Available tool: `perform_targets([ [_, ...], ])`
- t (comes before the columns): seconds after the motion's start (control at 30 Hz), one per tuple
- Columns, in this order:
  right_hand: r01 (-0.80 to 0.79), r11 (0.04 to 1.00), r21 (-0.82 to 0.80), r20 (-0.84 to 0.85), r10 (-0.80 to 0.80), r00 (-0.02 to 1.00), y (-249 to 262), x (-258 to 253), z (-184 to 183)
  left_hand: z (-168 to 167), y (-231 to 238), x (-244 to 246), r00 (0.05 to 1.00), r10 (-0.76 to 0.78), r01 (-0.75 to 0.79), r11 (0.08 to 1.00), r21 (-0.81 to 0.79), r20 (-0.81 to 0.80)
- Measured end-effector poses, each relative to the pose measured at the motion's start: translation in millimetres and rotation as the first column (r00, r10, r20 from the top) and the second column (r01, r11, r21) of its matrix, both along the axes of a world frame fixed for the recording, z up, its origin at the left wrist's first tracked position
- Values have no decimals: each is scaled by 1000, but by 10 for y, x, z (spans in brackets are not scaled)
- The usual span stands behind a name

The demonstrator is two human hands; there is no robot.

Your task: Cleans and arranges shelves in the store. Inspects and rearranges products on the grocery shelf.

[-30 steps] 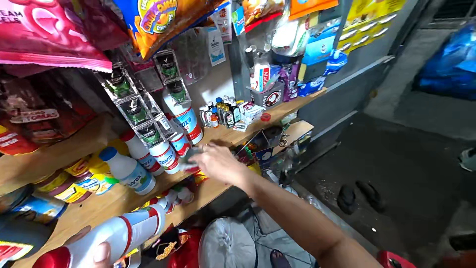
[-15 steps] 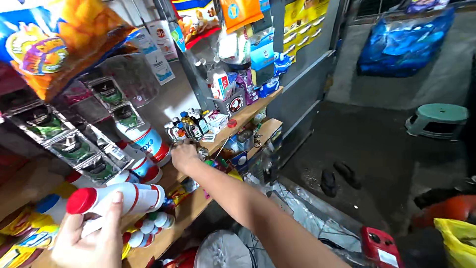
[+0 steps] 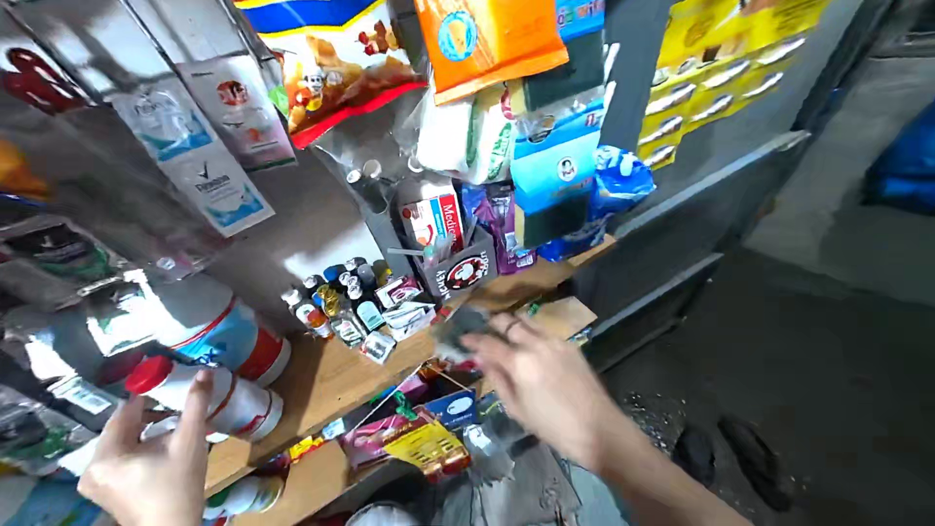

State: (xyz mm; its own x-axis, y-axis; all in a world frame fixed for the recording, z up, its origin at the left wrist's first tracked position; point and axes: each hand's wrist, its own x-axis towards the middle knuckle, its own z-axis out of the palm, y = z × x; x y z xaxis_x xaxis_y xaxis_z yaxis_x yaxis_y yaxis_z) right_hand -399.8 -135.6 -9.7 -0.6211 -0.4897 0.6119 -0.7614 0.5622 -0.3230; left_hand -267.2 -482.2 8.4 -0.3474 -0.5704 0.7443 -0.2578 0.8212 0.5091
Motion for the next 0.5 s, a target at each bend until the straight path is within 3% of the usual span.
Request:
perform_targets([
  [0.07, 64, 995, 80, 75, -70, 995, 111, -369, 5, -26, 31, -52, 1000, 26, -26, 1000, -14, -11],
  [0.17, 11, 975, 223, 211, -60, 976, -76, -676, -169, -54, 247, -38, 993, 115, -117, 992, -50, -42],
  [0.23, 12, 972, 234, 146, -47, 988, -190, -718, -287, -65, 671, -102, 998, 49, -52, 990, -135, -26],
  [0.37, 44, 978, 203, 114, -68, 991, -46, -746, -331, -373, 1645, -660, 926, -220, 276, 949, -152, 307],
  [0.5, 170, 968, 183, 32, -179, 983, 328, -907, -339, -463, 1922, -1097, 847, -253, 287, 958, -2, 467],
])
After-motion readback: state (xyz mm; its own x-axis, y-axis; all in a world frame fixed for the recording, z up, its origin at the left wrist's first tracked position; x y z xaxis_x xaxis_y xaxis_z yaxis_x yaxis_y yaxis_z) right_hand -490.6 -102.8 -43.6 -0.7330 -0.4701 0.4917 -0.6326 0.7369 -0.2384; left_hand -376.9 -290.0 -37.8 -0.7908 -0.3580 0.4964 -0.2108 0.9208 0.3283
